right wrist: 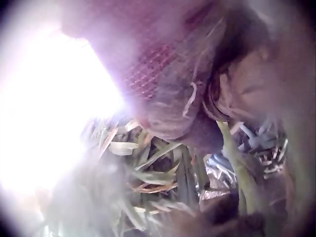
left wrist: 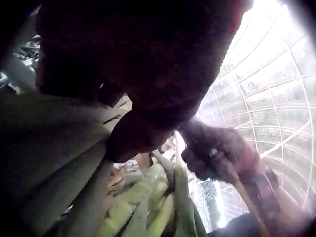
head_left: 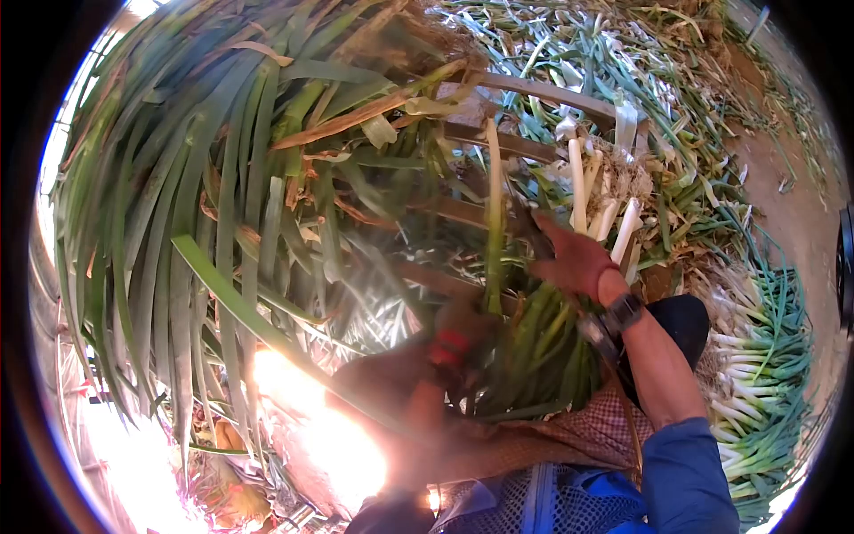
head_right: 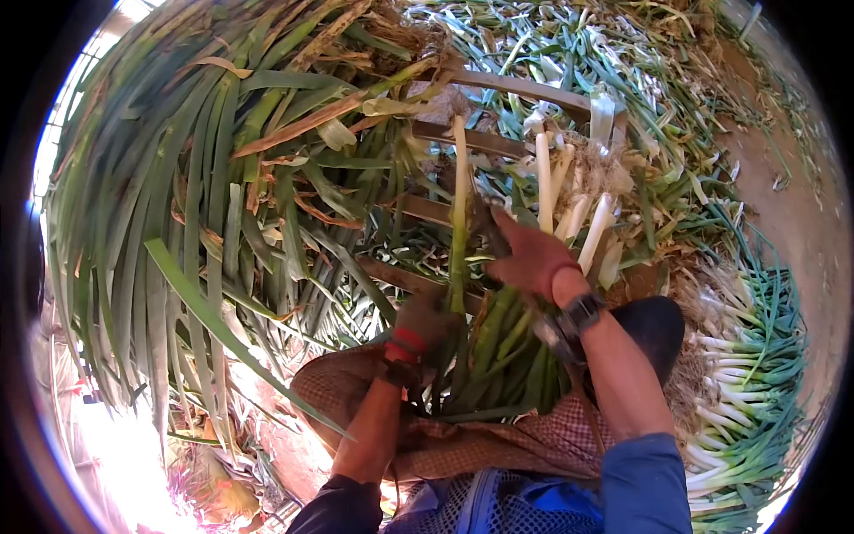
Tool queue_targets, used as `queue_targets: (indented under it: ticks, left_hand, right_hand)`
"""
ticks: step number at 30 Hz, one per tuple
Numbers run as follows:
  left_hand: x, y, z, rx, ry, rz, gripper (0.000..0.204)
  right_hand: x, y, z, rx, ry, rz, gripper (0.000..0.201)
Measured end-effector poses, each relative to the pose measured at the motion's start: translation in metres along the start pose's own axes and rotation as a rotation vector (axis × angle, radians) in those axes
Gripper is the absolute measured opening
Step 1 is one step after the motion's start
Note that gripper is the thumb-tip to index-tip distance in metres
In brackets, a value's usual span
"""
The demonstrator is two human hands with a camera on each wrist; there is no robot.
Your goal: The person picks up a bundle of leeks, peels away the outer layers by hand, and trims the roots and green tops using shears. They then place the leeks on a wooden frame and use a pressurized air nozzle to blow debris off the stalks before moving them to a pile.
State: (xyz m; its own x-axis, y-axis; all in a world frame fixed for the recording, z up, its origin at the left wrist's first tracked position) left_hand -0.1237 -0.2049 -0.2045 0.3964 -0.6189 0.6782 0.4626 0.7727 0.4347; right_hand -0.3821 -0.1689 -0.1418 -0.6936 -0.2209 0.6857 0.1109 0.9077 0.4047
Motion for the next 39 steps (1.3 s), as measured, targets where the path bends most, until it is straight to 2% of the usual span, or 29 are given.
queue_targets:
  ticks: [2,4,5,7,11,13,14,16,17,19,22,25,26,28,29,31,32,34,35,37,38,39]
  left_hand:
    - [0.012,-0.005,0.007,0.048,0.018,-0.015,0.057]
    - [0.020,-0.011,0.008,0.148,0.418,-0.124,0.053]
    - [0.020,-0.013,0.007,0.147,0.417,-0.126,0.053]
    - [0.016,-0.018,-0.001,0.045,0.463,-0.058,0.053]
    - [0.017,-0.020,0.002,0.094,0.548,-0.146,0.054]
    - [0.012,-0.020,0.002,0.095,0.520,-0.167,0.054]
    - [0.010,-0.021,0.000,0.096,0.519,-0.170,0.054]
    - [0.006,-0.022,-0.004,0.140,0.601,-0.201,0.059]
    - [0.008,-0.022,-0.001,0.140,0.601,-0.202,0.059]
    - [0.013,-0.021,0.004,-0.016,0.440,-0.138,0.065]
    - [0.006,-0.025,-0.003,-0.040,0.582,-0.176,0.073]
    - [0.018,-0.016,0.013,0.018,0.676,-0.231,0.079]
    - [0.010,-0.019,0.006,0.019,0.676,-0.232,0.079]
    - [-0.011,-0.030,-0.014,-0.066,0.512,-0.043,0.065]
    - [-0.012,-0.030,-0.014,-0.063,0.512,-0.042,0.065]
    - [-0.017,-0.031,-0.013,0.090,0.682,-0.209,0.066]
    - [-0.017,-0.027,-0.006,0.089,0.680,-0.203,0.066]
    - [-0.010,-0.006,0.027,-0.088,0.229,-0.350,0.062]
    - [0.001,0.005,0.049,-0.087,0.224,-0.347,0.062]
    - [0.022,0.025,0.083,-0.005,0.483,-0.534,0.056]
    - [0.014,0.017,0.065,0.001,0.479,-0.528,0.056]
    - [-0.002,-0.002,0.032,-0.076,0.458,-0.469,0.056]
  right_hand:
    - [-0.011,0.030,0.004,0.057,0.046,0.056,0.098]
    - [-0.006,0.070,-0.008,-0.021,0.049,-0.188,0.098]
    - [-0.009,0.086,-0.008,-0.022,0.048,-0.187,0.098]
    - [-0.017,0.117,-0.005,0.028,-0.090,-0.295,0.101]
    - [-0.015,0.146,-0.005,0.072,-0.119,-0.313,0.101]
    - [-0.008,0.153,-0.006,0.090,-0.083,-0.143,0.100]
    - [-0.007,0.155,-0.006,0.088,-0.085,-0.143,0.100]
    - [-0.005,0.155,-0.007,0.116,-0.179,-0.287,0.100]
    - [-0.004,0.153,-0.009,0.115,-0.178,-0.287,0.100]
    - [-0.005,0.149,-0.014,0.085,-0.097,-0.217,0.101]
    - [-0.014,0.140,-0.011,0.136,-0.108,-0.218,0.101]
    - [-0.007,0.129,-0.024,0.101,-0.066,-0.278,0.100]
    - [-0.006,0.122,-0.025,0.100,-0.067,-0.279,0.100]
    - [-0.005,0.107,-0.024,0.036,0.011,-0.162,0.099]
    - [-0.006,0.106,-0.023,0.037,0.010,-0.164,0.099]
    - [-0.007,0.103,-0.020,0.133,-0.068,-0.234,0.099]
    - [-0.005,0.101,-0.022,0.140,-0.068,-0.233,0.099]
    - [-0.001,0.098,-0.026,0.027,0.014,-0.168,0.100]
    - [0.000,0.095,-0.024,0.032,0.011,-0.166,0.100]
    - [-0.002,0.090,-0.018,0.088,-0.063,-0.176,0.100]
    - [-0.004,0.087,-0.015,0.095,-0.068,-0.178,0.100]
    - [-0.006,0.085,-0.012,0.118,-0.063,-0.141,0.100]
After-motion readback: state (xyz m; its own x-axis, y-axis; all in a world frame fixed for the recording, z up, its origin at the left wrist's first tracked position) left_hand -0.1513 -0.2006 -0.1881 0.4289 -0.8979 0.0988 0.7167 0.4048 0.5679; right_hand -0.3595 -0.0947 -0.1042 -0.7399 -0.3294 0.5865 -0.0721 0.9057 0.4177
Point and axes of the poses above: each hand's wrist, its own y-axis away from the middle knuckle, its own x-axis out of the back of the hand, z = x × y, the point moved 1 cm from there along -y, towards the middle knuckle, and after that the axes turned 3 degrees about x, right-handed, at the moved point
